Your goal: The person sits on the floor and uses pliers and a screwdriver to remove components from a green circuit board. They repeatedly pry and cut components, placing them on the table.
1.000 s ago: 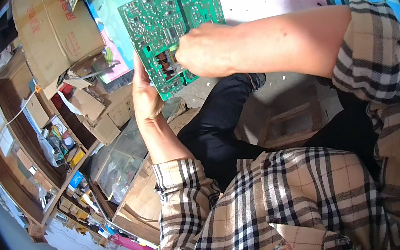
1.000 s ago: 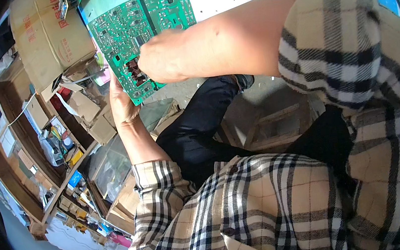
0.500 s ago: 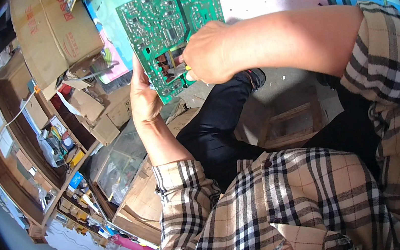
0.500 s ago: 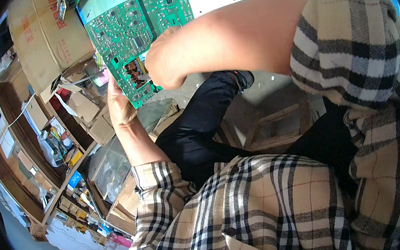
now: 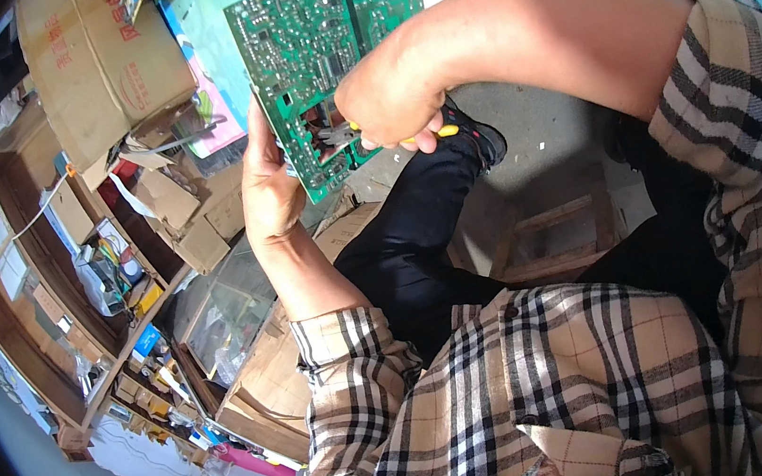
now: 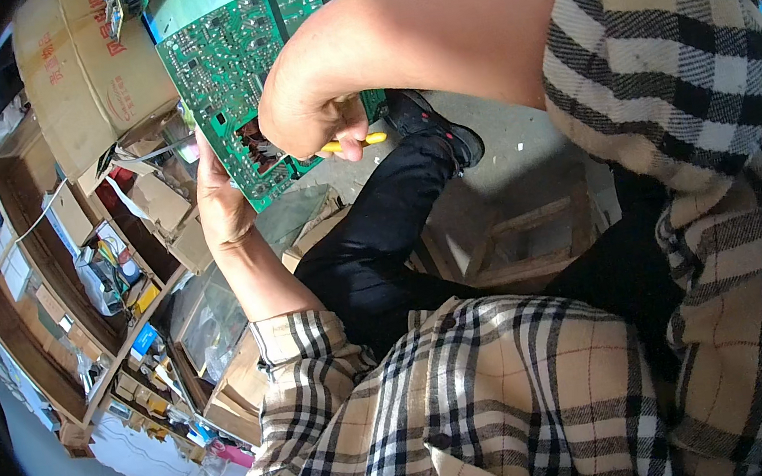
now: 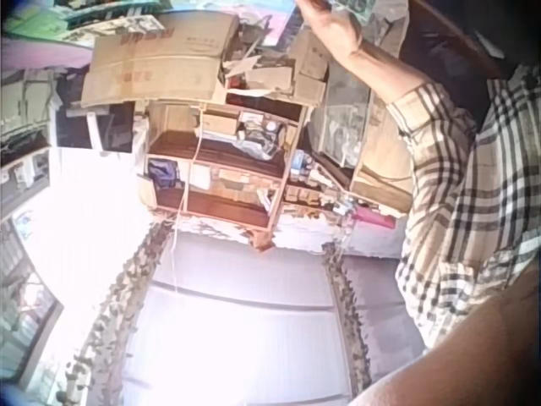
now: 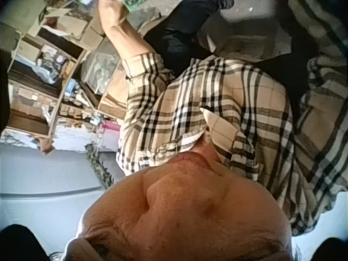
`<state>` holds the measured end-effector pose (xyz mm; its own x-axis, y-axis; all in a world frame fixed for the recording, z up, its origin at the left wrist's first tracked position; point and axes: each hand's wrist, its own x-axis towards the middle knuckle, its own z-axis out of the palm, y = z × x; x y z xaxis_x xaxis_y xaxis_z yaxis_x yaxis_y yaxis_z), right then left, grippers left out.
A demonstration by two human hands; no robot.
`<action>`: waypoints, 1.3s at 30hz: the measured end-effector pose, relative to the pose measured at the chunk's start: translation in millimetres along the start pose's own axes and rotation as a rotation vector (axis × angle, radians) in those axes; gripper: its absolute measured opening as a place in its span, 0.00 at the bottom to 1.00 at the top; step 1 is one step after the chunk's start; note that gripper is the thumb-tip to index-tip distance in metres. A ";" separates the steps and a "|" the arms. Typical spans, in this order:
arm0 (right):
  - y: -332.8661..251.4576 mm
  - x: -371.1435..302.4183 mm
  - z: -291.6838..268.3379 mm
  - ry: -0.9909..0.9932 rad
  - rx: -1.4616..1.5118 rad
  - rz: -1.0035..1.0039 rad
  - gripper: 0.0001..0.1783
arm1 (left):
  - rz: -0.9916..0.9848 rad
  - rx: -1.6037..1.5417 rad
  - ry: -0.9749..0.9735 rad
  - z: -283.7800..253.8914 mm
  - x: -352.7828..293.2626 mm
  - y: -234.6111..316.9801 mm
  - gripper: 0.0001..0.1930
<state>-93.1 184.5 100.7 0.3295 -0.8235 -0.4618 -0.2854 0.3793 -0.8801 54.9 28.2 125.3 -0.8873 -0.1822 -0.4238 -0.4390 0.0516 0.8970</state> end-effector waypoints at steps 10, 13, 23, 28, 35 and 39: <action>-5.5 16.0 10.7 0.181 -0.585 -0.058 0.12 | 0.027 -0.014 0.060 1.7 1.2 -2.0 0.42; -18.7 4.7 20.3 0.370 -0.665 -0.045 0.13 | 0.026 -0.023 0.057 -0.6 -0.2 -4.1 0.44; -5.3 -1.4 12.4 0.190 -0.017 0.132 0.19 | 0.020 0.005 0.044 -1.3 2.3 -5.6 0.46; -3.9 15.0 30.6 0.412 -0.458 -0.005 0.14 | 0.045 -0.057 0.034 6.3 6.3 -4.5 0.44; 27.6 14.3 48.4 0.864 -0.718 -0.250 0.08 | 0.051 -0.080 0.028 6.9 11.9 -11.7 0.44; 37.6 13.3 41.5 0.998 -0.884 -0.300 0.08 | 0.082 -0.027 0.065 19.4 21.3 -7.0 0.47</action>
<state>-62.1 205.4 56.9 -0.1960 -0.9201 0.3391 -0.9176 0.0501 -0.3943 36.3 43.0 107.6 -0.9088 -0.2415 -0.3403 -0.3602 0.0427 0.9319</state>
